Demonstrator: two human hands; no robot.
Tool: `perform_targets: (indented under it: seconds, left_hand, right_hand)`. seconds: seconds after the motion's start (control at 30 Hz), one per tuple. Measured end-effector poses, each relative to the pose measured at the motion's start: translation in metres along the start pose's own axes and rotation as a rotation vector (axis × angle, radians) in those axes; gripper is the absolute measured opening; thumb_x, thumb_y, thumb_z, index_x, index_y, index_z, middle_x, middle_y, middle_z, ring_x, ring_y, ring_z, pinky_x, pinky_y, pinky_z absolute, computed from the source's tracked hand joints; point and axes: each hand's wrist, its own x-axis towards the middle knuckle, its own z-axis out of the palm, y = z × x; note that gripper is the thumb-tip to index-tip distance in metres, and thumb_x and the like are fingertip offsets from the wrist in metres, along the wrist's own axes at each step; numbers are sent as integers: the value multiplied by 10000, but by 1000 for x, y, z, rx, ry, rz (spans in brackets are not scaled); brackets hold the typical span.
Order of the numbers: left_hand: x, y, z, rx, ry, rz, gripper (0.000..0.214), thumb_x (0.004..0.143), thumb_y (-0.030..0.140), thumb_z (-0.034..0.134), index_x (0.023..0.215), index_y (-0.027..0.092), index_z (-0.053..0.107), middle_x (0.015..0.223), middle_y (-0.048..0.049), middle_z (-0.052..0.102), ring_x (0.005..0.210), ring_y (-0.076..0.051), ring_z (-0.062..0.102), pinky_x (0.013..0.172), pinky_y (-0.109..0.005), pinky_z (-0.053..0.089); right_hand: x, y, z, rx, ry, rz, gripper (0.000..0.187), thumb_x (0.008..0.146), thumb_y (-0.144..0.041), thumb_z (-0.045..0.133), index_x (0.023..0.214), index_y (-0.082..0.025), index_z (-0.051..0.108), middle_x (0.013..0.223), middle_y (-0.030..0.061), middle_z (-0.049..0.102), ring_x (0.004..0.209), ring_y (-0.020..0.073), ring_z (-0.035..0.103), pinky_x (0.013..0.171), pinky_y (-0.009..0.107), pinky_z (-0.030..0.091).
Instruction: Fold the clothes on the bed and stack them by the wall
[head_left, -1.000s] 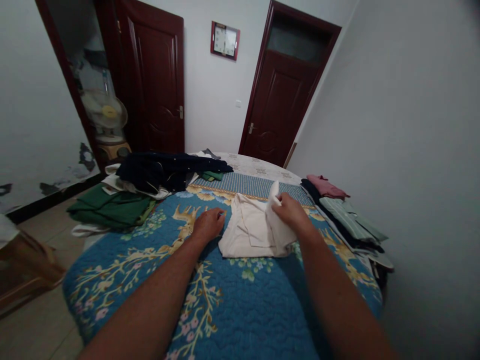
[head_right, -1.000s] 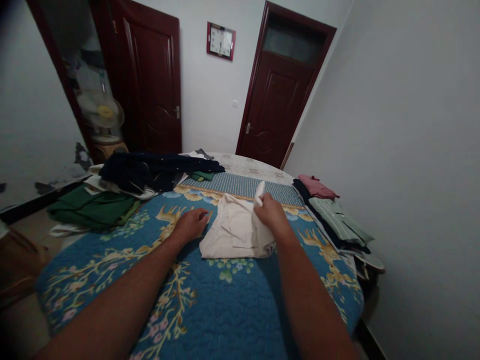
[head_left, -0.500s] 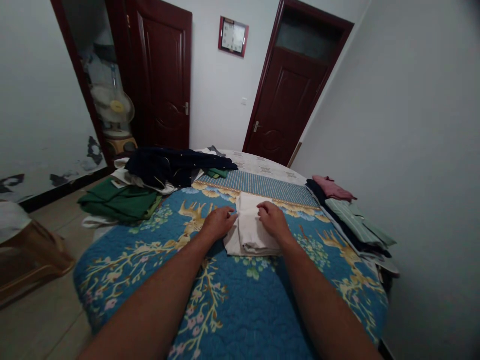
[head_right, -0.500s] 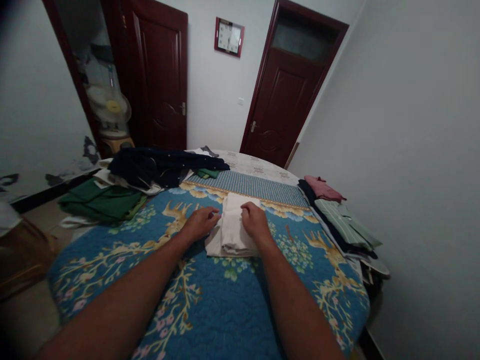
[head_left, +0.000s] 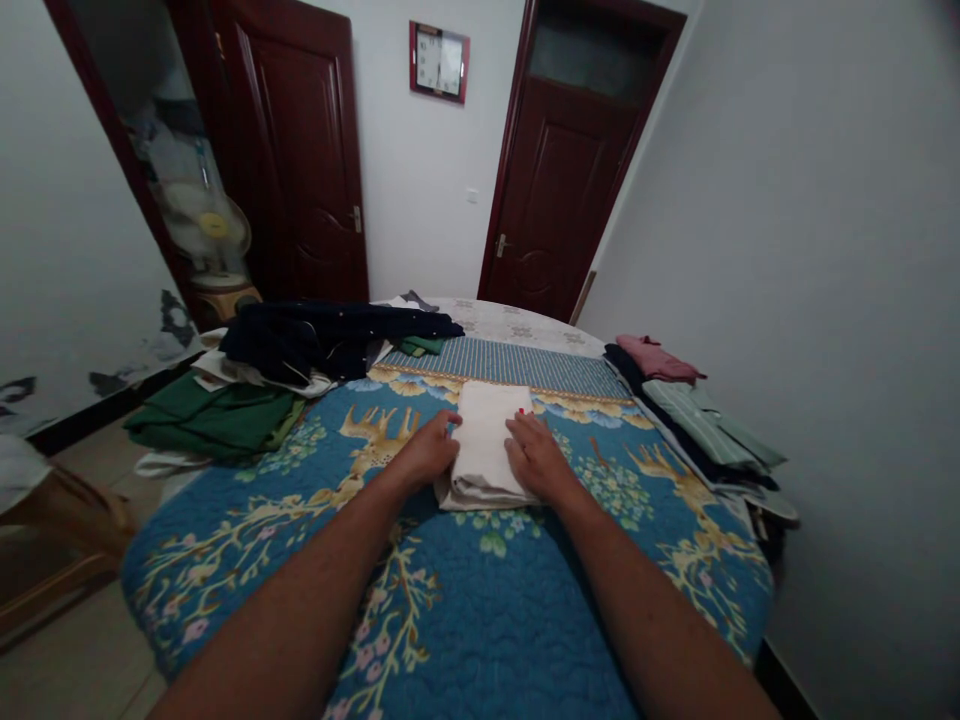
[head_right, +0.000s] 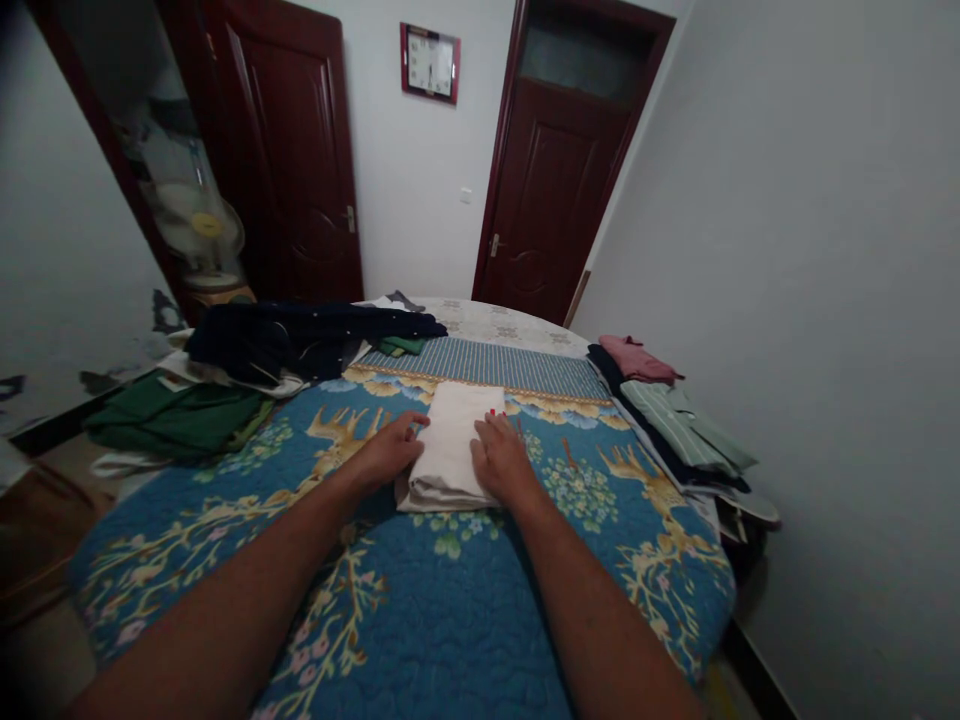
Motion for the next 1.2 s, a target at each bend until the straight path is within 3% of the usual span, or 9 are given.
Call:
perform_targets:
  seconds: [0.13, 0.3, 0.37, 0.43, 0.53, 0.7, 0.97, 1.07, 1.2]
  left_hand:
    - [-2, 0, -9, 115, -61, 19, 443, 839, 131, 578, 1274, 166, 657, 726, 38, 570, 634, -166, 548, 582, -274, 367]
    - [-10, 11, -10, 445, -54, 103, 439, 882, 121, 575, 1298, 219, 677, 807, -4, 684, 757, -203, 656, 738, -299, 482]
    - [-13, 16, -7, 540, 65, 154, 367, 935, 180, 591, 1286, 216, 691, 918, -53, 737, 870, -236, 700, 844, -346, 534]
    - [-15, 19, 0, 570, 203, 307, 331, 1004, 287, 588, 1304, 199, 697, 1117, -118, 760, 1058, -271, 714, 993, -406, 550]
    - [-18, 16, 18, 601, 191, 525, 477, 1079, 408, 514, 1487, 187, 623, 1449, -169, 690, 1391, -309, 618, 1199, -481, 472]
    - [-30, 0, 45, 863, -14, 404, 649, 1095, 498, 458, 1648, 159, 497, 1746, -180, 445, 1658, -394, 327, 1316, -646, 300]
    - [-50, -10, 41, 933, -20, 314, 794, 1102, 571, 363, 1690, 39, 395, 1780, -247, 329, 1678, -369, 289, 1349, -596, 267]
    - [-53, -13, 35, 907, -32, 297, 807, 1098, 593, 371, 1675, 30, 414, 1768, -255, 353, 1667, -373, 318, 1343, -594, 293]
    - [-41, -9, 19, 818, 50, 347, 635, 1125, 493, 326, 1528, 95, 612, 1625, -209, 591, 1602, -358, 446, 1325, -574, 354]
  right_hand:
    - [-7, -12, -3, -69, -121, 62, 551, 1098, -334, 460, 1603, -140, 565, 1713, 189, 469, 1615, 320, 394, 1321, 552, 307]
    - [-9, -19, -11, -77, -208, 109, 568, 1117, -352, 415, 1660, -207, 497, 1772, 144, 385, 1654, 338, 316, 1324, 638, 236]
    - [-8, -21, -14, -77, -222, 120, 578, 1121, -366, 406, 1672, -207, 480, 1784, 140, 362, 1667, 341, 284, 1330, 647, 208]
    - [-8, -23, -16, -78, -229, 120, 587, 1126, -385, 398, 1679, -202, 469, 1789, 136, 352, 1673, 343, 270, 1337, 650, 180]
    - [-8, -25, -17, -61, -235, 122, 605, 1133, -444, 392, 1688, -212, 456, 1794, 123, 346, 1674, 337, 270, 1346, 639, 153]
    - [-9, -22, -14, -15, -244, 182, 683, 1132, -502, 379, 1728, -167, 371, 1821, 133, 266, 1694, 309, 219, 1367, 594, 100]
    - [-6, -15, -6, 46, -185, 339, 687, 1131, -463, 371, 1724, -116, 344, 1808, 166, 291, 1689, 300, 227, 1360, 577, 144]
    - [-4, -2, -10, 32, -139, 410, 593, 1135, -408, 365, 1647, -123, 456, 1747, 189, 417, 1637, 303, 339, 1337, 551, 207]
    - [0, 6, -18, 31, -50, 441, 488, 1131, -344, 351, 1523, -157, 573, 1647, 188, 548, 1537, 285, 474, 1282, 496, 319]
